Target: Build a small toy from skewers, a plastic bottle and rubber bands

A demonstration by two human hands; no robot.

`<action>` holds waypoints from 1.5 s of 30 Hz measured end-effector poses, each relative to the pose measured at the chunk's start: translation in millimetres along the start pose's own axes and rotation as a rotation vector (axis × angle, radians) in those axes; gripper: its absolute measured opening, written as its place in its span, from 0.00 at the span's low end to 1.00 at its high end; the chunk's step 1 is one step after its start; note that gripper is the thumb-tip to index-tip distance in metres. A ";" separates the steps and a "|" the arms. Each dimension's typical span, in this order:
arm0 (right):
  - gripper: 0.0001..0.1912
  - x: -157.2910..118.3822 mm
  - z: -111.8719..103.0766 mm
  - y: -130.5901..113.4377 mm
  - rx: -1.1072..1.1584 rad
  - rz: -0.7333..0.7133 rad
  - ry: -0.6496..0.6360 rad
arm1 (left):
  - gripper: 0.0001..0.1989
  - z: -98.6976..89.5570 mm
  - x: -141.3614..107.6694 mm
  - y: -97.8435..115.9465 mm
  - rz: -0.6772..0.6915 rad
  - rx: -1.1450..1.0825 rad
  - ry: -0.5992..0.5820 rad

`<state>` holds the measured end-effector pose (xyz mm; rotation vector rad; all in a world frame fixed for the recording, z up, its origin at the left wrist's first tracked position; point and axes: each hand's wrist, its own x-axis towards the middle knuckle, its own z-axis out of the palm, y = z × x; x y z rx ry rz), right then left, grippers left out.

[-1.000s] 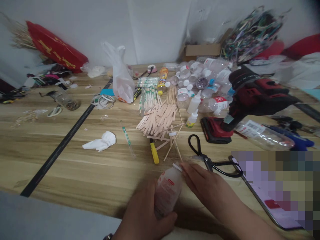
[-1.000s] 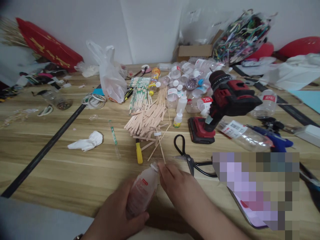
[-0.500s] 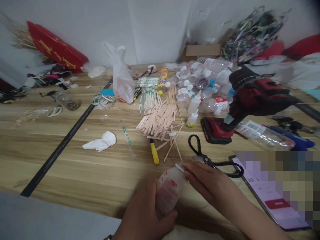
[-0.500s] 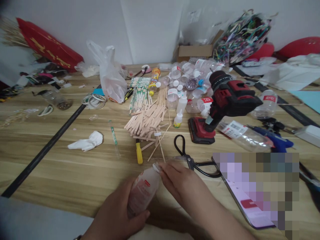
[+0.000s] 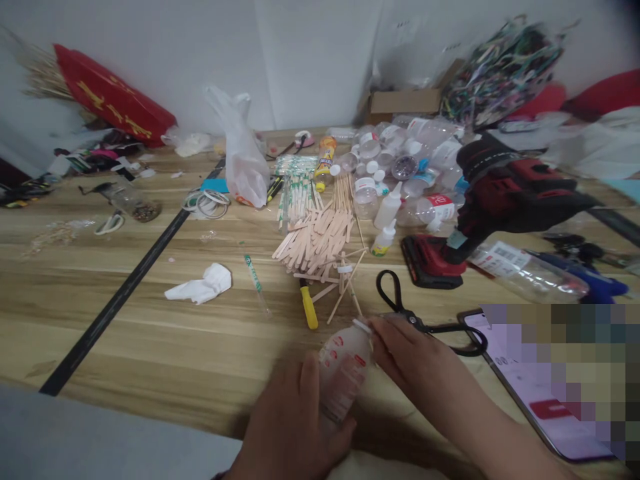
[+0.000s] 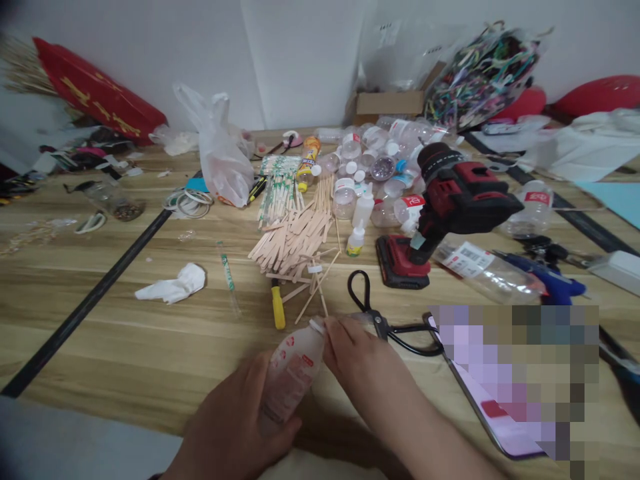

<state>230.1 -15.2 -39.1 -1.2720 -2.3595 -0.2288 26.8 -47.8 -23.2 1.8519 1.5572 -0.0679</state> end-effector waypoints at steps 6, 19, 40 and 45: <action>0.18 -5.4 3.1 -4.3 -0.203 -0.105 0.058 | 0.34 -5.7 10.3 -8.1 0.037 -0.353 0.013; 0.23 -15.1 1.4 -13.7 -0.120 -0.211 -0.063 | 0.13 9.0 39.2 18.7 0.302 -0.729 0.064; 0.06 -19.9 -16.0 73.1 0.222 0.366 -0.481 | 0.16 13.8 41.7 4.8 0.099 -1.055 -0.009; 0.10 -26.3 -44.6 31.5 0.179 0.122 -0.157 | 0.17 16.7 40.9 4.0 0.100 -1.114 -0.023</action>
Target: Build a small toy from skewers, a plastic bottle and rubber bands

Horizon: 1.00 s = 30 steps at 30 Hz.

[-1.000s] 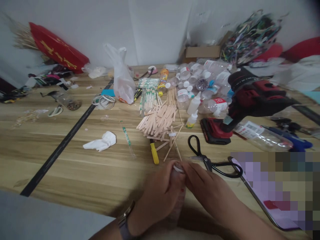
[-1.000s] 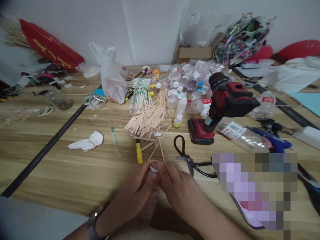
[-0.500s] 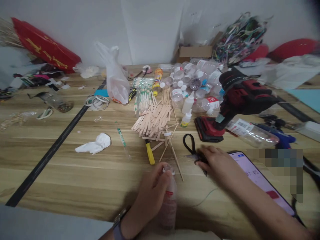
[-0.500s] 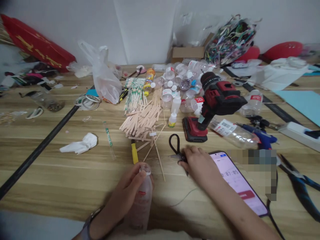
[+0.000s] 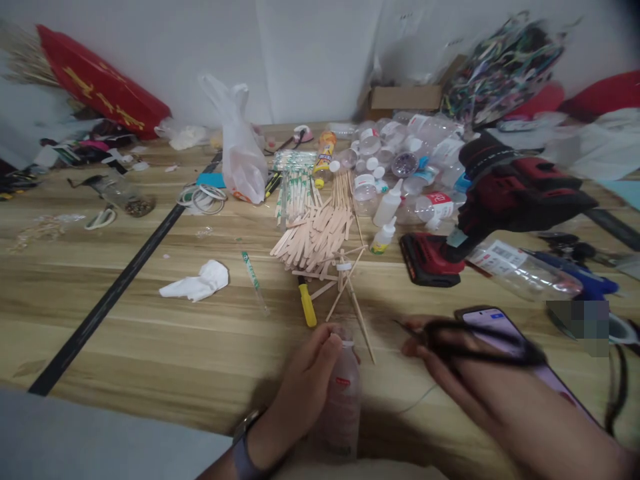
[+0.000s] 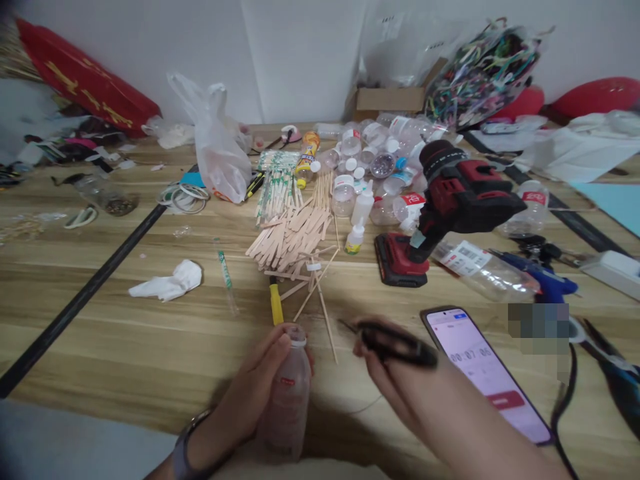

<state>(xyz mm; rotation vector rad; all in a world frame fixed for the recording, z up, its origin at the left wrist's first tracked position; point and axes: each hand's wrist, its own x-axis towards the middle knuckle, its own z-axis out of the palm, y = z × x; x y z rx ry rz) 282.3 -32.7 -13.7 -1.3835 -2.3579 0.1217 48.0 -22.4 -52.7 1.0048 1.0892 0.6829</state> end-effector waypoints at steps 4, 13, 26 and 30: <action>0.24 -7.3 9.5 -33.3 -0.092 -0.093 -0.036 | 0.17 -0.3 -2.4 3.4 0.044 0.033 -0.021; 0.26 -9.0 34.4 -46.7 -0.320 -0.183 0.054 | 0.16 2.2 -7.5 10.7 0.214 0.166 0.026; 0.23 2.0 42.3 -56.4 -0.379 -0.078 0.206 | 0.16 14.0 -6.7 12.0 0.130 0.102 -0.074; 0.20 -0.4 41.9 -53.7 -0.360 -0.113 0.233 | 0.16 12.3 -8.4 13.2 0.061 0.112 -0.126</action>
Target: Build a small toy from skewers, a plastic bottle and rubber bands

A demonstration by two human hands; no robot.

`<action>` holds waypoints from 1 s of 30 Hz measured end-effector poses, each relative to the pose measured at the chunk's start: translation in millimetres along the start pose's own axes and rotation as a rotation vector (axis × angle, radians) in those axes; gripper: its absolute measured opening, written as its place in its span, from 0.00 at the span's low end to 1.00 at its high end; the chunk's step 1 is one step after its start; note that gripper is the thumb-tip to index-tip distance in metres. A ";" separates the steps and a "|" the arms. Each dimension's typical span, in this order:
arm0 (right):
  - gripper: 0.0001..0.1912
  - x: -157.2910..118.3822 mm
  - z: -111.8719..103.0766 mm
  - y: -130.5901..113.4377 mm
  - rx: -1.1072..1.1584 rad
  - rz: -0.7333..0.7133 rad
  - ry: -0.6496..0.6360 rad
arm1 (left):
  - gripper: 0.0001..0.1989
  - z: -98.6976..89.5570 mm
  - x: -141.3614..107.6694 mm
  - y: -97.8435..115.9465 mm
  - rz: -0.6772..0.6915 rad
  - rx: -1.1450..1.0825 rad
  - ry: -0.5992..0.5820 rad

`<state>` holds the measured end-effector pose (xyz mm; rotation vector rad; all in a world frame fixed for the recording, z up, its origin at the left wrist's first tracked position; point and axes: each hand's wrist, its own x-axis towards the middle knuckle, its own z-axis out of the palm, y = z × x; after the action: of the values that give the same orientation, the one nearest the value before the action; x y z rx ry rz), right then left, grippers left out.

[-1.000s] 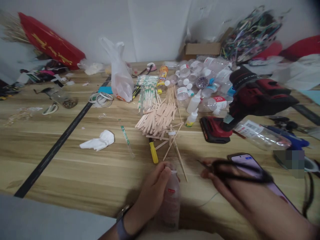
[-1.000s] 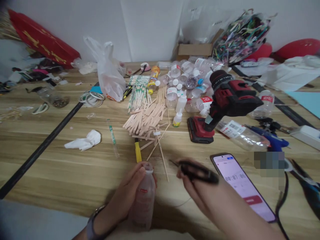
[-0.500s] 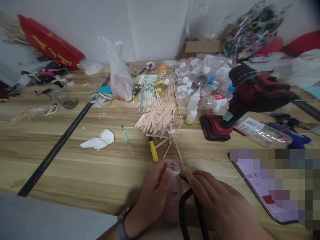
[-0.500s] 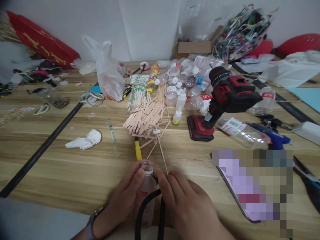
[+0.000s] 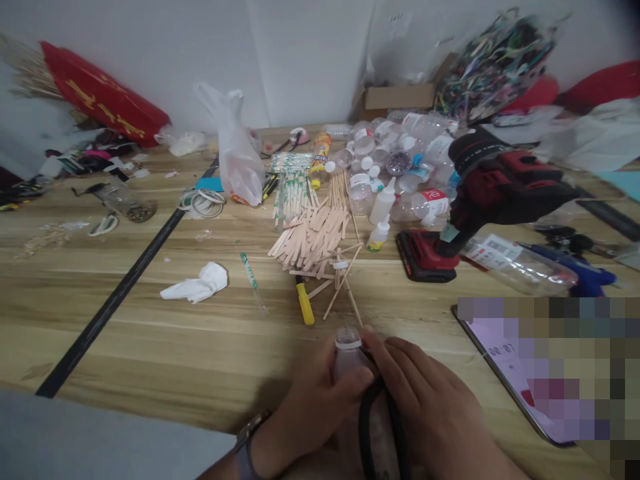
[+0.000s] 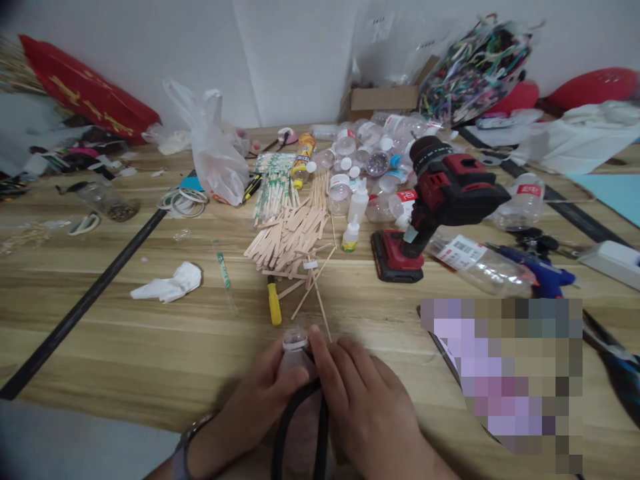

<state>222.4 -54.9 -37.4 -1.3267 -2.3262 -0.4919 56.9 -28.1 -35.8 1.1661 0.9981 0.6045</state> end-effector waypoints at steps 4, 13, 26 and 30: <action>0.20 -1.7 -3.6 2.6 0.020 -0.031 0.030 | 0.18 -4.7 -2.8 3.7 0.047 0.047 -0.109; 0.21 -19.1 -5.3 10.7 0.076 -0.093 -0.072 | 0.20 -0.6 -8.8 10.8 0.054 -0.052 -0.211; 0.21 -4.3 -14.1 9.7 0.024 -0.110 0.006 | 0.06 14.1 -7.7 30.9 0.107 0.021 -0.247; 0.22 -10.3 -16.0 8.0 -0.041 -0.103 -0.085 | 0.08 17.4 -9.1 33.5 0.247 0.304 -0.213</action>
<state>237.0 -66.4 -28.3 -1.2742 -2.4763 -0.5268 71.3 -33.1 -0.2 1.6048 0.7855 0.5191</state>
